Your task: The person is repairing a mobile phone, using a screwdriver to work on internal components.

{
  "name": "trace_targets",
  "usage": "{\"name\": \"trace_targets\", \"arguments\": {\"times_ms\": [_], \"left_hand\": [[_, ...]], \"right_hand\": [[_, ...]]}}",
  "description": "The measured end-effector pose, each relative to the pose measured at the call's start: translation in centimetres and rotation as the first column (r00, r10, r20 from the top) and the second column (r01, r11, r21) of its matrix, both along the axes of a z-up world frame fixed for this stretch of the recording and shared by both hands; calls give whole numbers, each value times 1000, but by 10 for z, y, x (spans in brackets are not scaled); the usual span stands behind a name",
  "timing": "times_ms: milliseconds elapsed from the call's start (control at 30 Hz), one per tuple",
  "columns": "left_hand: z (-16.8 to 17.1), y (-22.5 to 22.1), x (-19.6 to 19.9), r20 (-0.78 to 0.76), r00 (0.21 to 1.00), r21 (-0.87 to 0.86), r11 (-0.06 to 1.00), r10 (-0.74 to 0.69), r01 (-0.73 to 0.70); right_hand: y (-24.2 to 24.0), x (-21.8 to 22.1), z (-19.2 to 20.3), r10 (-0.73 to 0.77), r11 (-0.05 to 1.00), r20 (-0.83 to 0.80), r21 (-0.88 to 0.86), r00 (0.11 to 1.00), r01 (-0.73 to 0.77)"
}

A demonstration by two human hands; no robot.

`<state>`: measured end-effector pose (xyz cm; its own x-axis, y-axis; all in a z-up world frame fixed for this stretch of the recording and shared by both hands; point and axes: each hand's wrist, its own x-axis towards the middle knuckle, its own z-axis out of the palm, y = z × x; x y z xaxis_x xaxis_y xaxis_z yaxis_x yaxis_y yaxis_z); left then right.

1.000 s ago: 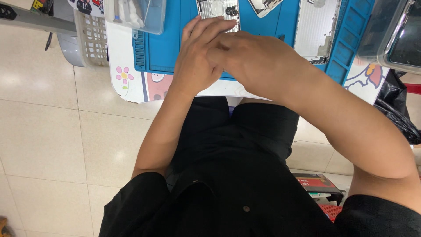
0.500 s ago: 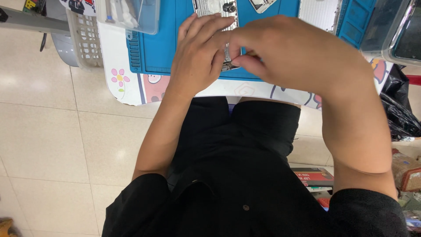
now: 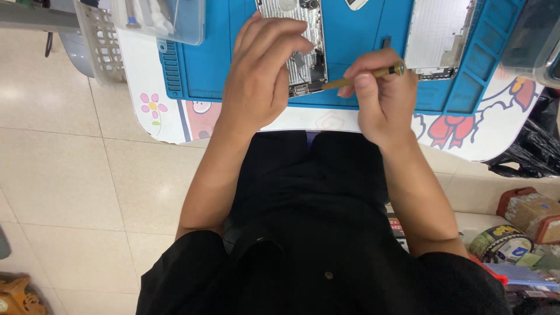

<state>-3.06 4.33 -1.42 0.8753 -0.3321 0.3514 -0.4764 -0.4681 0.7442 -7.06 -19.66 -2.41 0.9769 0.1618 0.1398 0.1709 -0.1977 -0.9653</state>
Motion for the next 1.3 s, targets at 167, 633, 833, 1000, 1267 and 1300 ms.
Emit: {"name": "trace_targets", "arguments": {"times_ms": [167, 633, 833, 1000, 1267, 1300], "left_hand": [[-1, -4, 1, 16, 1000, 35, 999, 4, -5], [-1, -6, 2, 23, 1000, 64, 998, 11, -13], [-2, -7, 3, 42, 999, 80, 997, 18, -21], [-3, -7, 2, 39, 999, 80, 996, 22, -25], [-4, -7, 1, 53, 998, 84, 996, 16, -20], [-3, -7, 1, 56, 998, 85, 996, 14, -18]], "right_hand": [[12, -12, -14, -75, 997, -15, 24, 997, 75], [14, -10, -17, -71, 994, 44, -76, 996, 75], [14, -10, -18, -61, 996, 69, -62, 996, 66], [14, -11, -20, -60, 992, 101, -108, 993, 71], [15, -12, -21, -61, 991, 111, -110, 992, 74], [15, -12, -21, -64, 991, 117, -113, 991, 77]]}}
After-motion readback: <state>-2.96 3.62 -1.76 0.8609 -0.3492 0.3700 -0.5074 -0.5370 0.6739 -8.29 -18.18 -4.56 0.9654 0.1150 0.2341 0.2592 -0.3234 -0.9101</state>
